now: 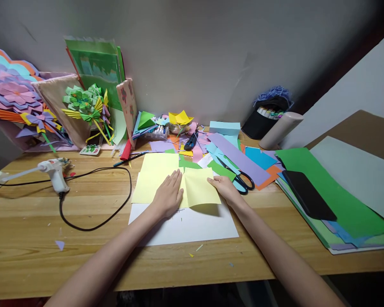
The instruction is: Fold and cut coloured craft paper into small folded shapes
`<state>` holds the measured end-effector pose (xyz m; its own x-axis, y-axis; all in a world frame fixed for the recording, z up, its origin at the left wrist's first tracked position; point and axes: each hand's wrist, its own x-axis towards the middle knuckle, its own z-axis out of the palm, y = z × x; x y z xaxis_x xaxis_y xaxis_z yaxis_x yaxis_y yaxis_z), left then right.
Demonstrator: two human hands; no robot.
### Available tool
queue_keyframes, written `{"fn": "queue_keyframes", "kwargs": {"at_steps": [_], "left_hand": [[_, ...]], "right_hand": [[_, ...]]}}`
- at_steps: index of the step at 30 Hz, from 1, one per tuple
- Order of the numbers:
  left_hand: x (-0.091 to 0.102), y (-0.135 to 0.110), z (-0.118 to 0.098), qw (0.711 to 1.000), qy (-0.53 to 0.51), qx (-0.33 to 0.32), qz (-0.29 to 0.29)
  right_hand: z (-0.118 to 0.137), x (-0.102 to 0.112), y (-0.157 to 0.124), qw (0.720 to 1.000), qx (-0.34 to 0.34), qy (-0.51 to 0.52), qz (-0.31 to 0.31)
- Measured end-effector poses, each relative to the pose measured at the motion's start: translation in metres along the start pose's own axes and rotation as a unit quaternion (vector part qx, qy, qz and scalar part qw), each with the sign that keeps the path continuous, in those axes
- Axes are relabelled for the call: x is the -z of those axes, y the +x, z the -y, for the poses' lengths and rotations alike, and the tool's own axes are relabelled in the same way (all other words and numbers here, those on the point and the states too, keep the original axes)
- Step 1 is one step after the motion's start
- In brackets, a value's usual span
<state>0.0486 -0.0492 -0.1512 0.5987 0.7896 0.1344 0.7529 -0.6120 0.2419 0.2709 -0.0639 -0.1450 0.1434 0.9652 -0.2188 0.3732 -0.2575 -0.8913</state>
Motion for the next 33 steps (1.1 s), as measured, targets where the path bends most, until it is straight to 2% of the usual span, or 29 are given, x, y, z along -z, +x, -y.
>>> {"fn": "queue_keyframes", "kwargs": {"at_steps": [10, 12, 14, 16, 19, 21, 22, 24, 26, 27, 28, 30, 33], "left_hand": [[0.005, 0.0, 0.002, 1.0, -0.031, -0.002, 0.001], [0.01, 0.001, 0.007, 0.997, -0.04, 0.048, -0.036], [0.016, 0.002, 0.013, 0.985, -0.046, 0.138, -0.094], [0.019, 0.002, 0.021, 0.965, -0.069, 0.215, -0.132], [0.02, 0.001, 0.028, 0.944, -0.144, 0.262, -0.141], [0.02, 0.002, 0.03, 0.926, -0.206, 0.281, -0.149], [0.02, 0.003, 0.029, 0.914, -0.248, 0.285, -0.149], [0.021, 0.006, 0.027, 0.885, -0.354, 0.272, -0.133], [0.023, 0.008, 0.024, 0.848, -0.46, 0.243, -0.098], [0.024, 0.008, 0.021, 0.831, -0.498, 0.232, -0.083], [0.025, 0.009, 0.018, 0.818, -0.524, 0.226, -0.072], [0.027, 0.008, 0.013, 0.798, -0.556, 0.225, -0.056], [0.029, 0.007, 0.007, 0.781, -0.588, 0.212, -0.01]], "right_hand": [[0.012, 0.001, 0.007, 0.994, 0.011, 0.109, 0.024], [0.013, 0.005, 0.009, 0.992, 0.017, 0.121, 0.027], [0.015, 0.01, 0.008, 0.988, 0.014, 0.149, 0.036], [0.02, 0.014, 0.005, 0.977, 0.012, 0.199, 0.081], [0.029, 0.009, -0.004, 0.952, 0.06, 0.242, 0.18], [0.032, -0.004, -0.01, 0.948, 0.11, 0.21, 0.213], [0.032, -0.012, -0.012, 0.952, 0.13, 0.181, 0.209], [0.028, -0.029, -0.013, 0.971, 0.143, 0.134, 0.135], [0.023, -0.041, -0.008, 0.984, 0.117, 0.133, 0.036], [0.021, -0.045, -0.005, 0.984, 0.094, 0.149, 0.009], [0.019, -0.047, -0.002, 0.982, 0.071, 0.173, 0.005], [0.018, -0.046, 0.002, 0.973, 0.044, 0.222, 0.036], [0.022, -0.038, 0.003, 0.963, 0.043, 0.26, 0.064]]}}
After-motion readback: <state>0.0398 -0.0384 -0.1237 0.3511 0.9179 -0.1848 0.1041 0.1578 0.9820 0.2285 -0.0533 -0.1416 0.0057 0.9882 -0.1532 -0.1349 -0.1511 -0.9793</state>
